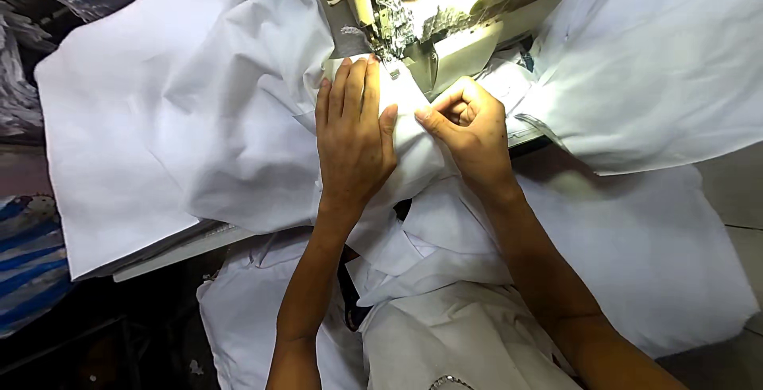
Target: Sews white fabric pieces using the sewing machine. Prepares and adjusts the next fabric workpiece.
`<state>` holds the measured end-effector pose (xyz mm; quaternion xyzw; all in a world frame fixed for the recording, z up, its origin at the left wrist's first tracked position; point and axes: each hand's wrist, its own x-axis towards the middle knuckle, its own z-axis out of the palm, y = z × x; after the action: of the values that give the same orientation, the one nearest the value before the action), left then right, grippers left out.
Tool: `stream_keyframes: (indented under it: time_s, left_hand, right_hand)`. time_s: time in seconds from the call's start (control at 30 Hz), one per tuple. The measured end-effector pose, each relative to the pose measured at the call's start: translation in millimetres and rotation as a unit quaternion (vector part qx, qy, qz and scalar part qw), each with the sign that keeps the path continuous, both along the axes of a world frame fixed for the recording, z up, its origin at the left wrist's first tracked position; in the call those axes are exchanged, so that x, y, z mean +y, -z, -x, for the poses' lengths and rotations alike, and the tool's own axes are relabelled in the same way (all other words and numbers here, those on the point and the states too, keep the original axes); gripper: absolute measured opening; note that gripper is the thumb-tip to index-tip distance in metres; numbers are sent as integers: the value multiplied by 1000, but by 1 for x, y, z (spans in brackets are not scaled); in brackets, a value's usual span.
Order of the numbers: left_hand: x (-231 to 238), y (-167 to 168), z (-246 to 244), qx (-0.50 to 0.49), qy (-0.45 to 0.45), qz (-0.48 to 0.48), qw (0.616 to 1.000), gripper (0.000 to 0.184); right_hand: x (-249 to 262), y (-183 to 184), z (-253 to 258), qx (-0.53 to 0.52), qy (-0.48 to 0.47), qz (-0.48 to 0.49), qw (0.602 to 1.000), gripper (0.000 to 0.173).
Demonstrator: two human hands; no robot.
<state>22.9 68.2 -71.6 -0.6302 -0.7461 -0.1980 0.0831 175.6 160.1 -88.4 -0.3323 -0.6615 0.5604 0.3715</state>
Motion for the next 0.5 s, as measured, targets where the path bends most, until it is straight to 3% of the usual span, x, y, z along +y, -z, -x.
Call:
stream_keyframes:
  time_s: [0.17,0.3,0.4,0.5]
  left_hand:
    - [-7,0,1,-26,-6,-14,1000,51]
    - [-30,4,7,-110,-124,-95,982,43]
    - [-48,20,13,-257,-194,-134,937,49]
    - [-51,32,12,-424,-171,-172,872,29]
  right_hand:
    - [-8,7,-12,-36,-14,-58,998,16]
    - [-8,10,-18,-27,-29,-71,997,19]
    - [-7,6,-16,-15,-27,-64,997,13]
    - [-7,-2,-14,-15,-33,-36,999,10]
